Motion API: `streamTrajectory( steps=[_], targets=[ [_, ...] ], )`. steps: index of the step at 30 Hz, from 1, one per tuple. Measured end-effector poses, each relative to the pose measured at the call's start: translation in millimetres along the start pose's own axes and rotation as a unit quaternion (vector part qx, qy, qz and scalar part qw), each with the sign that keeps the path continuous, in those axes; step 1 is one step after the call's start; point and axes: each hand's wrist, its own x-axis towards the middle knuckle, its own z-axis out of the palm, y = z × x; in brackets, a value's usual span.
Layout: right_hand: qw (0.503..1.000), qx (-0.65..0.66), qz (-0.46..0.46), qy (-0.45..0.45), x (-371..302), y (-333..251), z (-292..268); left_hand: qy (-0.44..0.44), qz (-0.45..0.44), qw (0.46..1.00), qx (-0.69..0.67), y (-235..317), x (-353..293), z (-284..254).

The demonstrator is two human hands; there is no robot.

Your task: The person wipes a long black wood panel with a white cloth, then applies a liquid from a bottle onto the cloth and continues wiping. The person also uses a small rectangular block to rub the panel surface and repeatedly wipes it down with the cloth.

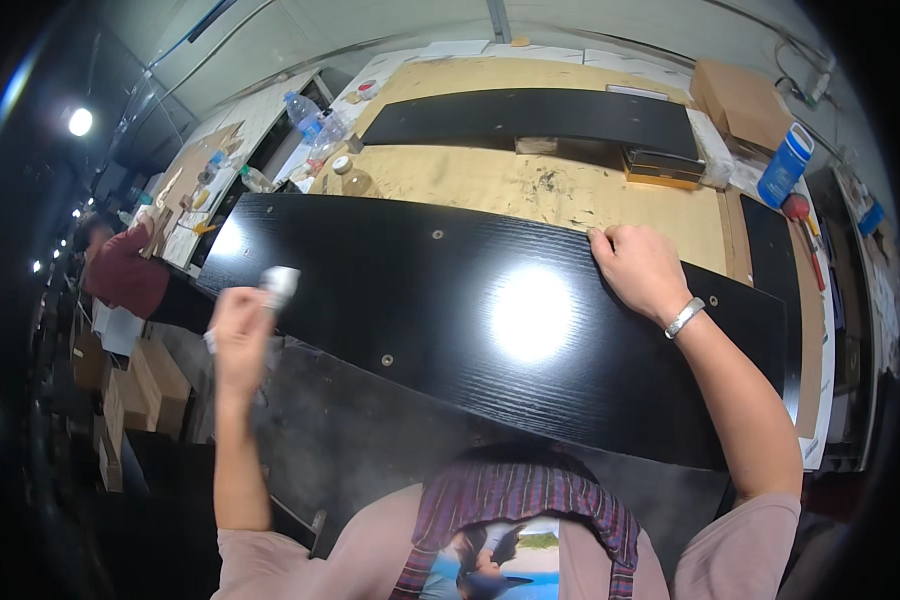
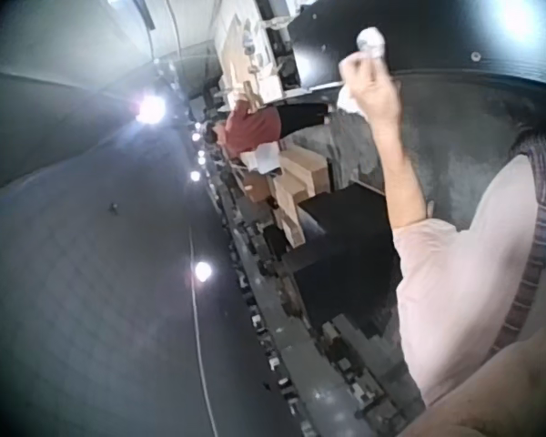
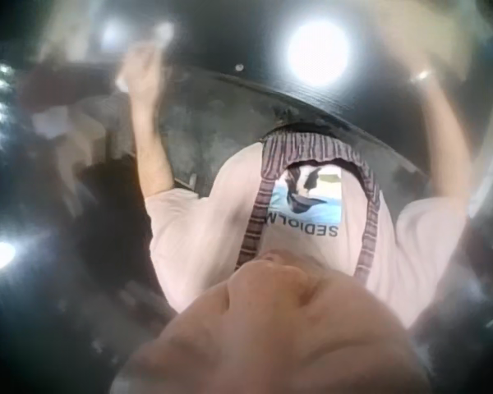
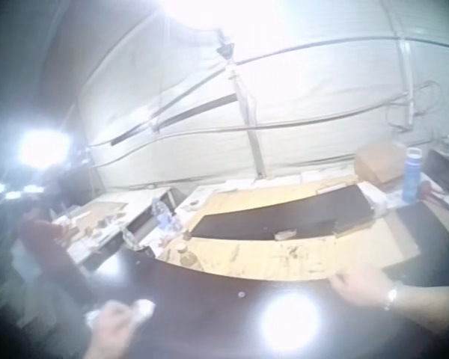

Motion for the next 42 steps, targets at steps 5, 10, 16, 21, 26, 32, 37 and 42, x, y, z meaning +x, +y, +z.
streamTrajectory(
  steps=[5, 10, 16, 21, 26, 32, 37, 42],
  targets=[
    [1.0, -0.01, -0.007, 0.006, -2, -2, -2, -0.069, 0.171, 0.983, 0.024, 40, -19, 42],
    [0.998, 0.057, -0.015, 0.024, -12, 12, -8, -0.108, -0.008, 0.994, 0.02, 24, 7, 31],
    [0.982, 0.014, -0.179, 0.063, -145, 61, -51, -0.351, 0.191, 0.916, -0.039, 134, 17, 72],
    [0.995, 0.022, -0.051, 0.08, -261, 67, -67, -0.412, 0.397, 0.817, -0.071, 243, 21, 159],
    [0.962, 0.009, -0.007, 0.272, -300, 62, -24, -0.359, 0.539, 0.747, -0.149, 346, 12, 253],
    [0.931, 0.023, -0.025, 0.363, -296, 71, -5, -0.326, 0.536, 0.766, -0.141, 421, 14, 328],
    [0.937, 0.021, -0.048, 0.347, -299, 80, -7, -0.315, 0.468, 0.823, -0.067, 382, 36, 316],
    [0.935, 0.053, -0.056, 0.346, -296, 80, -12, -0.289, 0.339, 0.895, 0.007, 273, 67, 261]
  ],
)
